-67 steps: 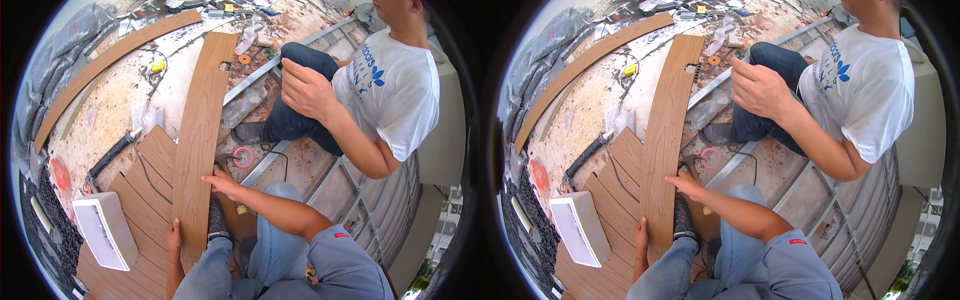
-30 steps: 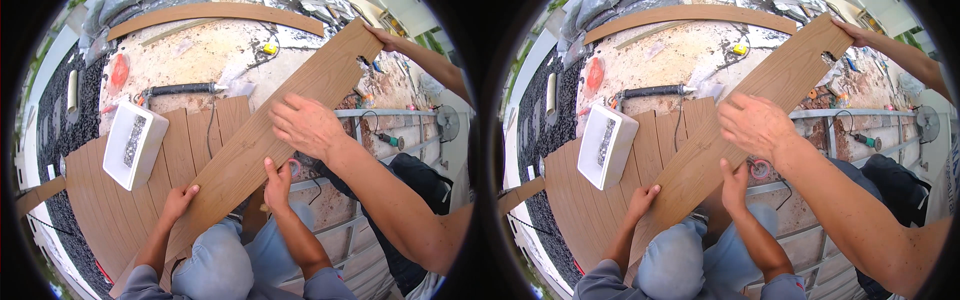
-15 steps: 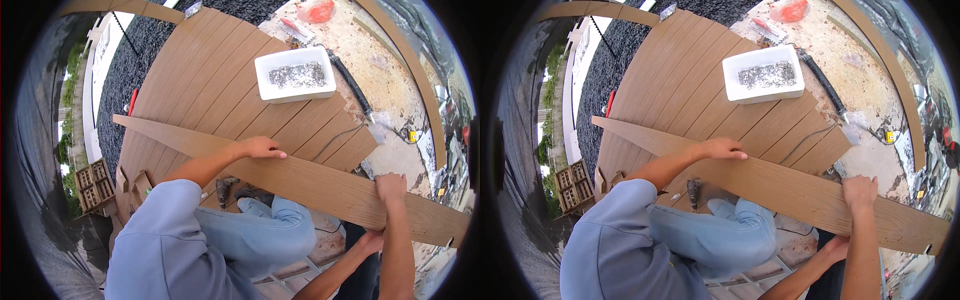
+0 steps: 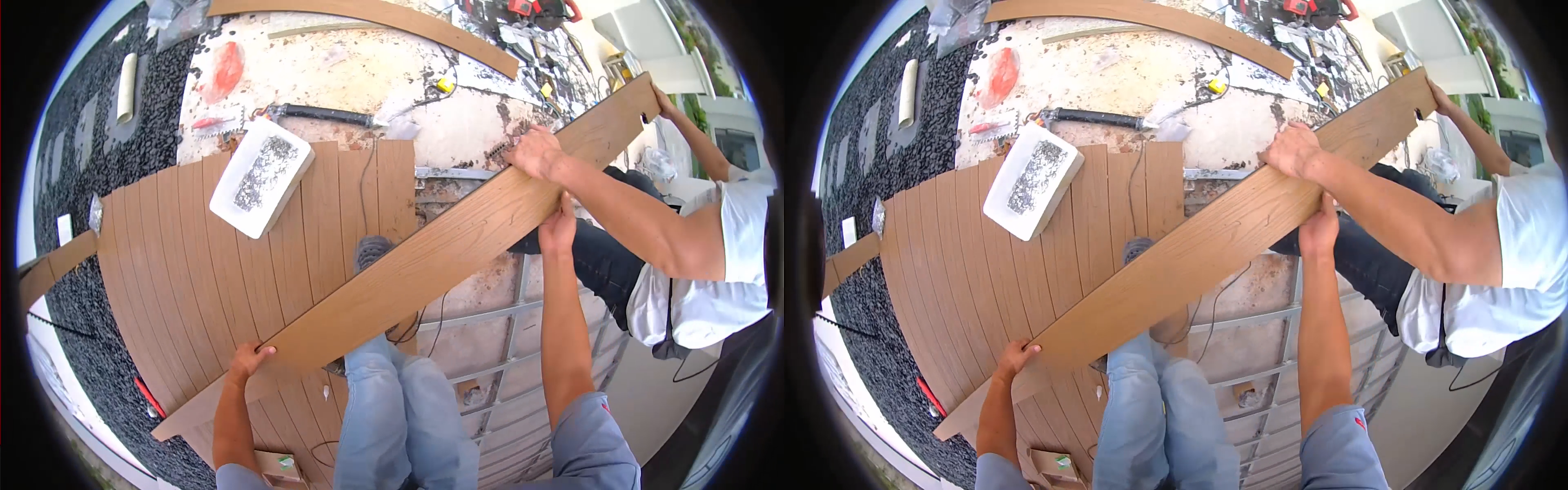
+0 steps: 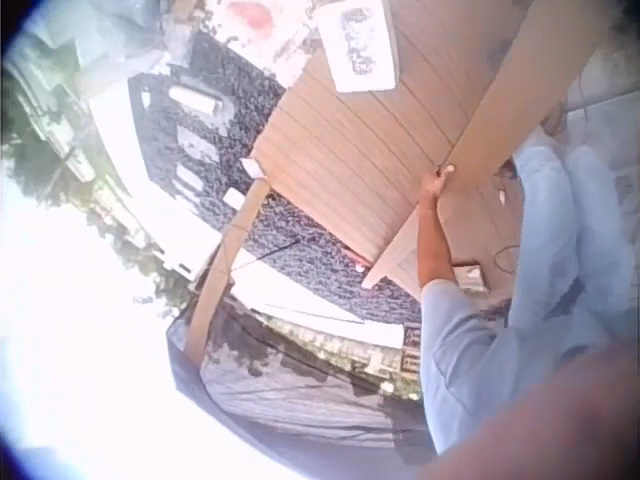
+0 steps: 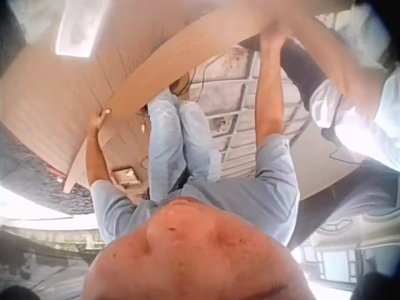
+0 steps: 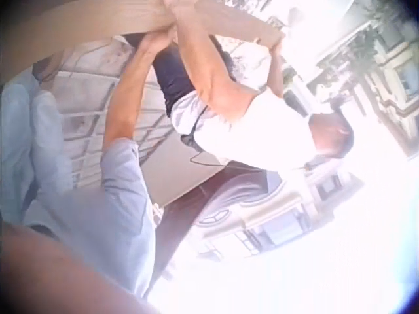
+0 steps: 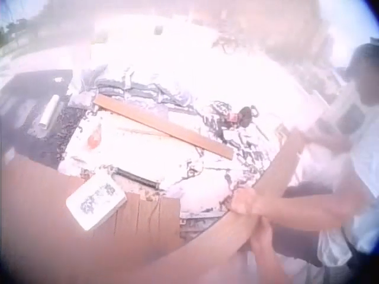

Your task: The person holds a long deck board steady while a second person uses an angle grinder to cut out a section; they then lift and carry the board across the metal framing.

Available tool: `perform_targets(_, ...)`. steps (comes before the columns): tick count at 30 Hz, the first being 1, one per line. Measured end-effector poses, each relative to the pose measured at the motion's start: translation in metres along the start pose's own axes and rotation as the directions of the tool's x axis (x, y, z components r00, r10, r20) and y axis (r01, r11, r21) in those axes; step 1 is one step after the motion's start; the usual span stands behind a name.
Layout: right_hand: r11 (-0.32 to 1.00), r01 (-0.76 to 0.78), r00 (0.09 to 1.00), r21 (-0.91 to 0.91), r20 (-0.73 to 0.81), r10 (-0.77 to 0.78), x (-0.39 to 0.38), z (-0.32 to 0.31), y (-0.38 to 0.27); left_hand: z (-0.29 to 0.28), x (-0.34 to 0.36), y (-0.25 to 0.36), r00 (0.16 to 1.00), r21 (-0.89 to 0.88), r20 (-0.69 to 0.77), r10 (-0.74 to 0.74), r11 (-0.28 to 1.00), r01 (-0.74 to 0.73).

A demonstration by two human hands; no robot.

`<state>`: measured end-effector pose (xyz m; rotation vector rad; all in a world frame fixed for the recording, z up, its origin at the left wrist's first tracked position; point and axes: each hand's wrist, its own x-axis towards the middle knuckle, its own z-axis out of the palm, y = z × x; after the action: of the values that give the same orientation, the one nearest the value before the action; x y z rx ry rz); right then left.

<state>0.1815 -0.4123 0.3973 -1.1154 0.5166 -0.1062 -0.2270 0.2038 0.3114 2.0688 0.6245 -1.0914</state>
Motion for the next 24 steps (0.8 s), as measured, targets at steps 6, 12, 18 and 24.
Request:
perform_targets(6, 0.817, -0.576, 0.807, -0.01, 0.153, 0.571, -0.225, 0.017, 0.139, 0.027, -0.003, 0.051, 0.998, 0.086, -0.061, 0.031, 0.996, -0.025)
perform_targets(12, 0.505, -0.861, 0.474, -0.06, 0.267, 0.839, -0.432, 0.059, 0.218, 0.017, -0.017, 0.167, 1.0, 0.109, -0.011, 0.026, 0.994, -0.024)
perform_targets(18, 0.523, -0.848, 0.53, 0.085, 0.129, 0.838, -0.443, 0.066, 0.219, 0.021, -0.021, 0.202, 0.996, 0.133, -0.001, 0.087, 0.987, -0.086)
perform_targets(24, 0.595, -0.803, 0.595, 0.022, 0.091, 0.799, -0.414, 0.063, 0.179, 0.008, -0.026, 0.047, 0.968, -0.189, 0.248, 0.041, 0.982, 0.006)
